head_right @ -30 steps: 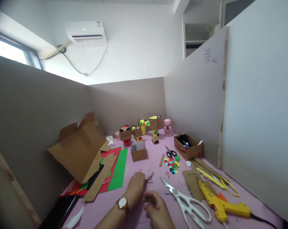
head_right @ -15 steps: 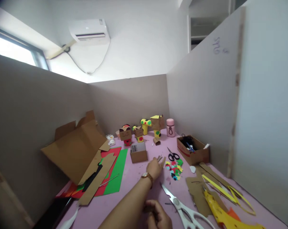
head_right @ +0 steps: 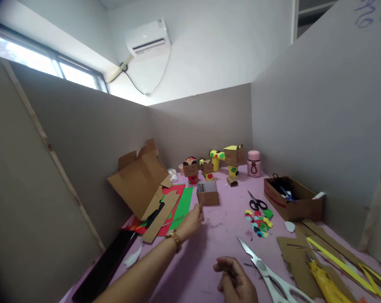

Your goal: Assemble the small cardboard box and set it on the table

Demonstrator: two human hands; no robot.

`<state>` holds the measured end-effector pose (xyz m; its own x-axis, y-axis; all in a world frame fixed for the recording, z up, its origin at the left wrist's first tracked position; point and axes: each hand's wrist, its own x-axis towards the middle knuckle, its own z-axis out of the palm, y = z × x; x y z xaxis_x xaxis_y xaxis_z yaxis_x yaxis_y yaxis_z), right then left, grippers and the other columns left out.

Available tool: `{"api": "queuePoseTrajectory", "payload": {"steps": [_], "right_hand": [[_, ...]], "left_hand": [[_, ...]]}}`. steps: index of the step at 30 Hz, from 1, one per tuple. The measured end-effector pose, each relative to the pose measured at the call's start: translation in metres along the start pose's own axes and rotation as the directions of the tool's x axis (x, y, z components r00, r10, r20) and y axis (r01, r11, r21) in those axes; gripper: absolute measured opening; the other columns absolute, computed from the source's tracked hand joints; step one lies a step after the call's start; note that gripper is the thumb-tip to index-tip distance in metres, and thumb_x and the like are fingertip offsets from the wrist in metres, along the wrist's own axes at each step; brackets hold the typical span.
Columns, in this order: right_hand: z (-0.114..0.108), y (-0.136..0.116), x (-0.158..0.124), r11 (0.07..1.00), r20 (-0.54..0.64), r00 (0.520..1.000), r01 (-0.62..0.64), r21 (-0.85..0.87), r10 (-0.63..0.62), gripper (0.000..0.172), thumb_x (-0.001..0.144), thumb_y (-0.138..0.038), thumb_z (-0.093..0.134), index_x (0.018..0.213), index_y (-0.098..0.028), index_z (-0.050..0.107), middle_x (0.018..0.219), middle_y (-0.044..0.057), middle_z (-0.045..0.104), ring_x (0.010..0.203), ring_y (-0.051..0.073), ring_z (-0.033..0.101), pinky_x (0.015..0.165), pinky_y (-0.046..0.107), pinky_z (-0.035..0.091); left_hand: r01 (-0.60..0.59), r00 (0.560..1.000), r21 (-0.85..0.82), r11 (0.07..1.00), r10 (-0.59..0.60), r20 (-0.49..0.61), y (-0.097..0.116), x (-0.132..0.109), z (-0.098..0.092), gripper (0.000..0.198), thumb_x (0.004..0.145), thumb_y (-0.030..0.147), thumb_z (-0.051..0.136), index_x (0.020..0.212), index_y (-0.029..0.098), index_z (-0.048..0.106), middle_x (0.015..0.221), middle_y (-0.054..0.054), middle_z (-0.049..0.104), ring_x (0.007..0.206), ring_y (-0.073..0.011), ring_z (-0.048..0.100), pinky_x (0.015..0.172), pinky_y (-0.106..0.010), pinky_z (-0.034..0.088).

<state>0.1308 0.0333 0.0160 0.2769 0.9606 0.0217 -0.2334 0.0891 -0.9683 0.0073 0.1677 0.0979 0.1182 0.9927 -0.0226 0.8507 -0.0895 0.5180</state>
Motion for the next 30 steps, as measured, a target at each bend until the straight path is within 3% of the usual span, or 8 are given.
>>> {"api": "queuePoseTrajectory", "payload": {"steps": [4,7,12,16,19,25,28,30], "right_hand": [[0.000,-0.003,0.000,0.999,0.063,0.997,-0.033,-0.026,0.034,0.023,0.058,-0.025,0.057,0.079,-0.021,0.064,0.076,0.003,0.070,0.048,0.015,0.054,0.037,0.024,0.038],[0.000,-0.003,0.002,0.998,0.059,0.997,-0.042,-0.046,0.045,0.023,0.057,-0.024,0.054,0.078,-0.021,0.063,0.075,0.002,0.069,0.047,0.014,0.053,0.035,0.023,0.037],[-0.005,-0.003,0.007,0.996,0.005,0.999,-0.043,-0.076,0.044,0.023,0.056,-0.025,0.050,0.076,-0.021,0.060,0.072,0.002,0.067,0.045,0.014,0.051,0.035,0.024,0.037],[-0.010,-0.007,0.003,0.993,0.009,0.999,-0.039,-0.112,0.040,0.023,0.061,-0.028,0.051,0.081,-0.019,0.058,0.075,0.003,0.065,0.048,0.013,0.050,0.040,0.024,0.038],[-0.012,-0.009,-0.001,0.990,0.053,0.998,-0.035,-0.133,0.042,0.024,0.067,-0.029,0.050,0.087,-0.019,0.057,0.082,0.003,0.064,0.054,0.013,0.050,0.045,0.024,0.040],[-0.015,-0.007,-0.004,0.983,0.103,0.991,-0.061,-0.173,0.079,0.021,0.071,-0.027,0.050,0.090,-0.018,0.056,0.086,0.004,0.063,0.056,0.012,0.050,0.046,0.024,0.040],[-0.018,-0.006,-0.004,0.979,0.113,0.991,-0.055,-0.194,0.078,0.020,0.072,-0.024,0.050,0.090,-0.018,0.057,0.087,0.004,0.063,0.056,0.012,0.051,0.047,0.025,0.041],[-0.019,-0.005,-0.004,0.977,0.113,0.991,-0.050,-0.206,0.075,0.019,0.073,-0.020,0.050,0.090,-0.017,0.057,0.087,0.003,0.063,0.055,0.011,0.050,0.048,0.025,0.041]], "left_hand": [[0.101,0.993,0.098,0.990,-0.094,-0.069,-0.054,-0.022,-0.044,0.029,0.089,0.033,0.054,0.114,0.017,0.054,0.111,-0.007,0.059,0.094,-0.0197,0.061,0.081,-0.041,0.051],[0.133,0.987,0.144,0.981,-0.118,-0.104,-0.075,-0.031,-0.057,0.031,0.088,0.032,0.055,0.114,0.017,0.054,0.114,-0.007,0.058,0.097,-0.0211,0.060,0.083,-0.043,0.050],[0.097,0.993,0.146,0.984,-0.087,-0.075,-0.079,-0.034,-0.063,0.027,0.088,0.032,0.055,0.111,0.018,0.056,0.116,-0.007,0.058,0.100,-0.0210,0.058,0.085,-0.042,0.049],[0.091,0.995,0.111,0.990,-0.094,0.017,-0.077,-0.048,-0.084,0.029,0.088,0.034,0.054,0.111,0.016,0.056,0.112,-0.007,0.059,0.096,-0.0208,0.059,0.082,-0.042,0.050],[0.100,0.970,0.059,0.993,-0.111,0.216,-0.077,-0.080,-0.111,0.027,0.090,0.036,0.052,0.106,0.015,0.056,0.099,-0.005,0.062,0.080,-0.0156,0.061,0.071,-0.034,0.052],[0.141,0.795,0.077,0.987,-0.159,0.585,-0.072,-0.175,-0.159,0.015,0.077,0.011,0.055,0.079,0.020,0.066,0.055,0.006,0.056,0.046,-0.0079,0.044,0.046,-0.021,0.034],[0.166,0.714,0.150,0.975,-0.224,0.663,-0.077,-0.218,-0.154,0.021,0.068,0.003,0.057,0.064,0.021,0.068,0.048,0.005,0.057,0.042,-0.0087,0.046,0.044,-0.021,0.033],[0.186,0.728,0.207,0.961,-0.276,0.628,-0.082,-0.242,-0.138,0.015,0.066,0.004,0.065,0.057,0.017,0.066,0.045,0.004,0.056,0.039,-0.0087,0.046,0.041,-0.021,0.033]]}}
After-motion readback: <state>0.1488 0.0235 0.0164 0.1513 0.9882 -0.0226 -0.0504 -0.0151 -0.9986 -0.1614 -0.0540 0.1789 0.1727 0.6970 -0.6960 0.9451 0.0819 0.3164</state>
